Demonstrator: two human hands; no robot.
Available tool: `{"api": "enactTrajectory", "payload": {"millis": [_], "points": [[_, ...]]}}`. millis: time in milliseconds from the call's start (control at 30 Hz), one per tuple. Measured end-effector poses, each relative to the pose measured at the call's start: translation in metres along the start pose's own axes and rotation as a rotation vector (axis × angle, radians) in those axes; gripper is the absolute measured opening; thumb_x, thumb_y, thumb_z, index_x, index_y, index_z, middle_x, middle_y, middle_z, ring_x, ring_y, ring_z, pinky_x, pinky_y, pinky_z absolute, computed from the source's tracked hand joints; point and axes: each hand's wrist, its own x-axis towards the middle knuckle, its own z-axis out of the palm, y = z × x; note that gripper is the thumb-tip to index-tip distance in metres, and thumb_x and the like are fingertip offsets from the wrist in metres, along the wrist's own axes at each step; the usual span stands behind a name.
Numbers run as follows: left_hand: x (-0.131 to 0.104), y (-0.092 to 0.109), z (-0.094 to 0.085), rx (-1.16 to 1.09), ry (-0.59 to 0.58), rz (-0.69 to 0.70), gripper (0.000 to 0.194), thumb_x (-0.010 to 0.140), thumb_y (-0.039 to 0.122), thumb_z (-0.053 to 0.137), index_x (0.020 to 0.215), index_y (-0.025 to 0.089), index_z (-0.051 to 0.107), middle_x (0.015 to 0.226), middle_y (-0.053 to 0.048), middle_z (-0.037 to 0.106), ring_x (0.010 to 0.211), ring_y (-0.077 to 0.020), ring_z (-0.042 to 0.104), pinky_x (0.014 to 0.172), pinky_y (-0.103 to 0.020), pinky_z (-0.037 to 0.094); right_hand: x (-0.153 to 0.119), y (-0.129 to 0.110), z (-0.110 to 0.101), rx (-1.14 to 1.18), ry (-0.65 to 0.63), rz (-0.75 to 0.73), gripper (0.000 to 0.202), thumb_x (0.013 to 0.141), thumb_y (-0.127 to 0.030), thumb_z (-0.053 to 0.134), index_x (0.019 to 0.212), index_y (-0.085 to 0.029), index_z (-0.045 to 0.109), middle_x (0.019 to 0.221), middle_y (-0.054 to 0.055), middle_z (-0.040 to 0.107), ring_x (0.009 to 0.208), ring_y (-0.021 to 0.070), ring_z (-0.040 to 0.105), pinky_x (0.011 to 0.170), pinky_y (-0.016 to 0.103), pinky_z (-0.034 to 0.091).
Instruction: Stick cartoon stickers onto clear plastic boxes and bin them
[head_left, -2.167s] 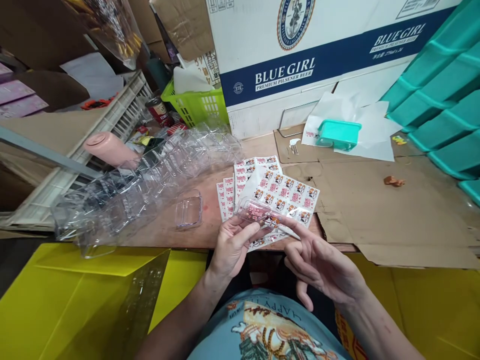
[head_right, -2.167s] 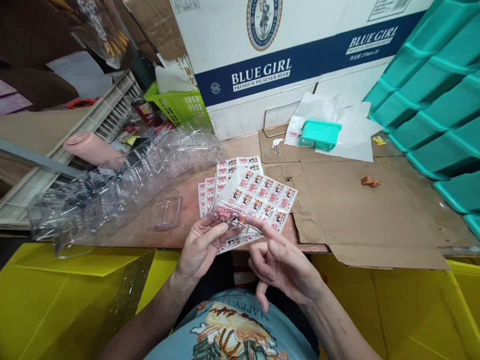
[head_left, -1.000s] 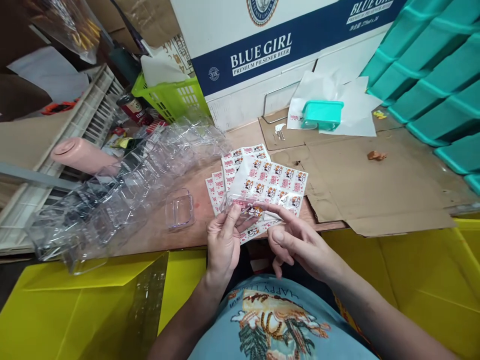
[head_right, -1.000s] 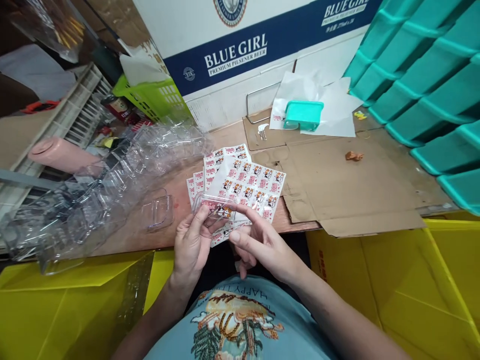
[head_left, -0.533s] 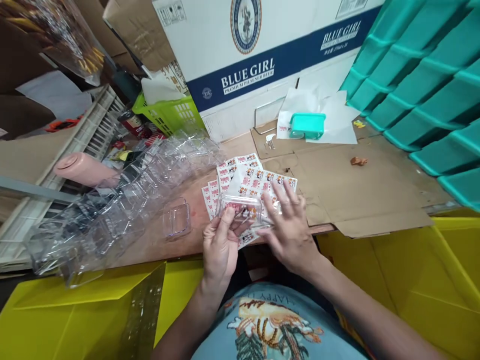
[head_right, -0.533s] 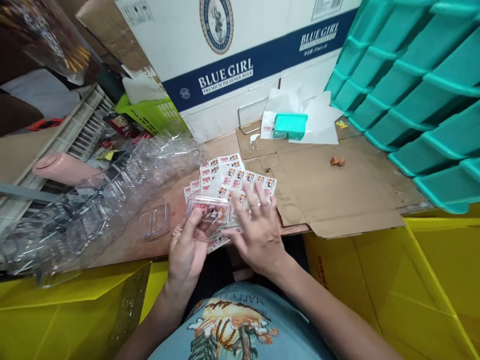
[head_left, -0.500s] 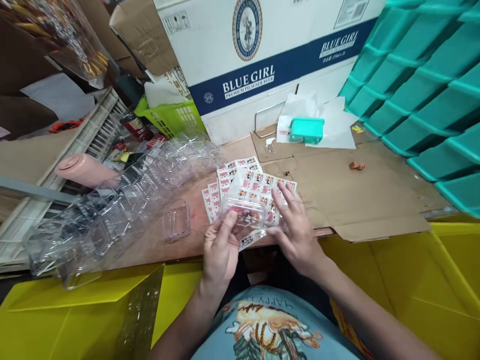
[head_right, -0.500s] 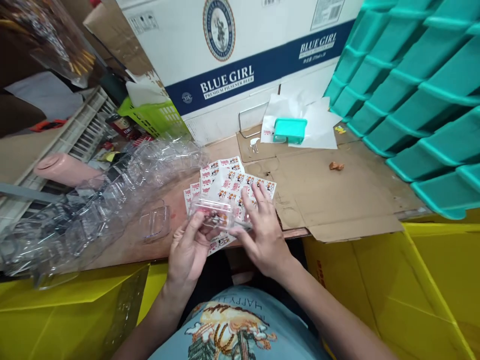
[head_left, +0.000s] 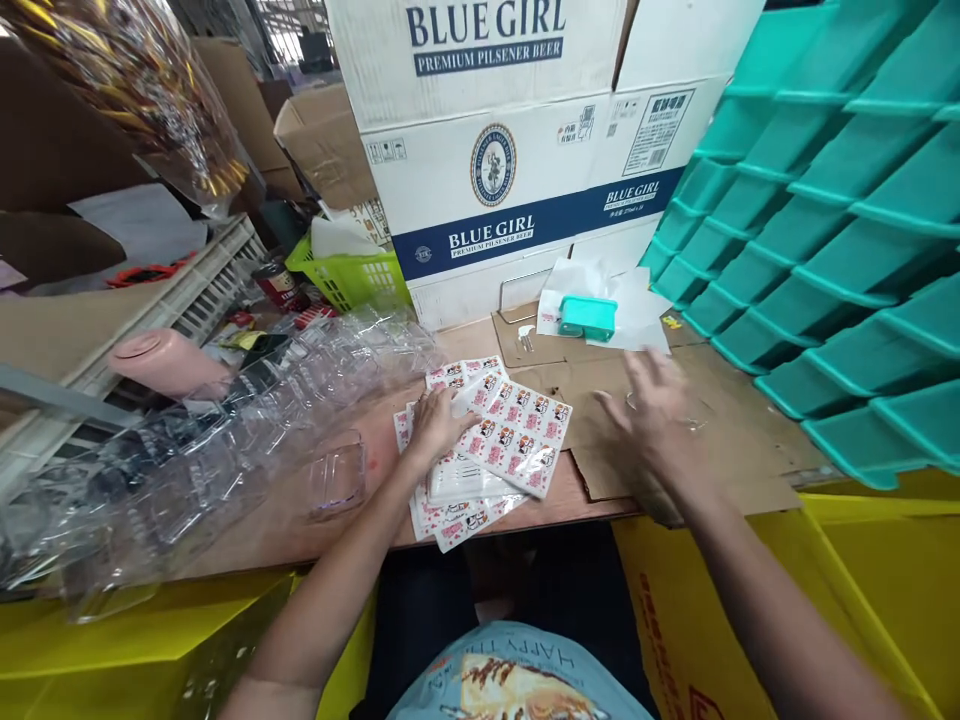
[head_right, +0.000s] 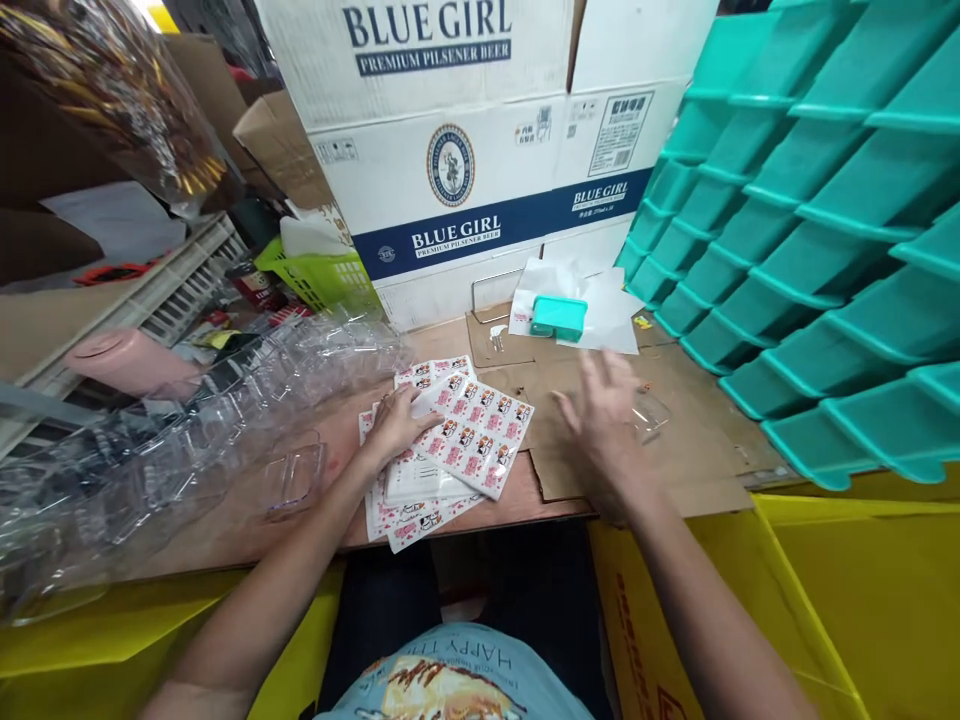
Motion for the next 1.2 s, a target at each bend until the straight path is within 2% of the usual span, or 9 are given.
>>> {"api": "enactTrajectory", "payload": {"millis": [100,200,333,433,500,567,633,800,1200], "points": [[-0.009,0.008,-0.002,-0.125,-0.055,0.001,0.03,0.07,0.037,0.08,0.089,0.015,0.071,0.094,-0.01,0.073,0.094,-0.028,0.067,0.087,-0.04,0.051,0.033,-0.062,0.012,0.369,-0.218,-0.098,0.064,0.088,-0.045,0.062,0.141,-0.012,0.051,0.137,0.023,0.056,0.127,0.0365,0.049,0.1,0.055,0.043],[-0.025,0.018,-0.017,-0.496,-0.172,-0.075,0.038,0.071,0.04,0.08,0.098,0.014,0.072,0.088,-0.008,0.075,0.075,-0.0204,0.068,0.069,-0.031,0.053,0.065,-0.102,0.017,0.618,-0.513,-0.113,0.037,0.086,-0.039,0.065,0.111,-0.012,0.07,0.098,0.015,0.073,0.089,0.0259,0.065,0.076,0.04,0.051],[-0.037,0.026,-0.043,-0.855,-0.209,-0.198,0.04,0.061,0.033,0.089,0.093,0.013,0.075,0.087,-0.008,0.077,0.068,-0.0183,0.069,0.065,-0.029,0.054,0.082,-0.122,0.013,0.738,-0.636,-0.213,0.022,0.088,-0.031,0.061,0.076,-0.014,0.069,0.064,0.002,0.064,0.058,0.0113,0.053,0.057,0.027,0.041],[-0.039,0.024,-0.048,-0.965,-0.161,-0.26,0.039,0.058,0.029,0.09,0.09,0.013,0.075,0.083,-0.008,0.077,0.066,-0.0177,0.069,0.066,-0.029,0.055,0.074,-0.131,0.009,0.608,-0.426,-0.29,0.016,0.088,-0.029,0.063,0.081,-0.016,0.07,0.074,0.005,0.066,0.069,0.016,0.055,0.066,0.032,0.042],[-0.041,0.021,-0.043,-1.028,-0.134,-0.303,0.038,0.058,0.028,0.091,0.089,0.013,0.075,0.08,-0.007,0.077,0.063,-0.0167,0.069,0.065,-0.029,0.055,0.061,-0.14,0.009,0.484,-0.189,-0.422,0.013,0.09,-0.029,0.063,0.089,-0.018,0.071,0.09,0.008,0.068,0.086,0.022,0.057,0.08,0.04,0.042],[-0.044,0.019,-0.038,-1.089,-0.122,-0.319,0.037,0.059,0.028,0.09,0.09,0.014,0.075,0.08,-0.006,0.077,0.062,-0.0157,0.069,0.065,-0.028,0.055,0.045,-0.148,0.012,0.439,-0.082,-0.591,0.012,0.093,-0.028,0.061,0.095,-0.021,0.071,0.099,0.008,0.069,0.096,0.0246,0.054,0.089,0.046,0.038],[-0.048,0.018,-0.034,-1.122,-0.117,-0.317,0.035,0.062,0.029,0.089,0.091,0.014,0.075,0.081,-0.005,0.077,0.063,-0.0149,0.069,0.064,-0.026,0.054,0.031,-0.155,0.017,0.482,-0.084,-0.671,0.013,0.094,-0.026,0.059,0.096,-0.022,0.071,0.097,0.007,0.069,0.095,0.0239,0.053,0.089,0.045,0.038],[-0.058,0.018,-0.033,-1.14,-0.074,-0.343,0.032,0.067,0.031,0.086,0.093,0.015,0.076,0.083,-0.004,0.077,0.07,-0.0164,0.071,0.068,-0.026,0.055,0.011,-0.16,0.028,0.629,-0.078,-0.541,0.013,0.094,-0.026,0.062,0.098,-0.021,0.072,0.093,0.008,0.071,0.09,0.0221,0.054,0.084,0.04,0.042],[-0.074,0.022,-0.01,-1.243,0.161,-0.393,0.03,0.07,0.03,0.085,0.095,0.017,0.077,0.093,-0.006,0.078,0.097,-0.0239,0.072,0.093,-0.037,0.053,-0.009,-0.164,0.033,0.538,-0.056,-0.474,0.013,0.093,-0.026,0.061,0.101,-0.023,0.071,0.093,0.007,0.072,0.091,0.0247,0.055,0.087,0.046,0.039]]}}
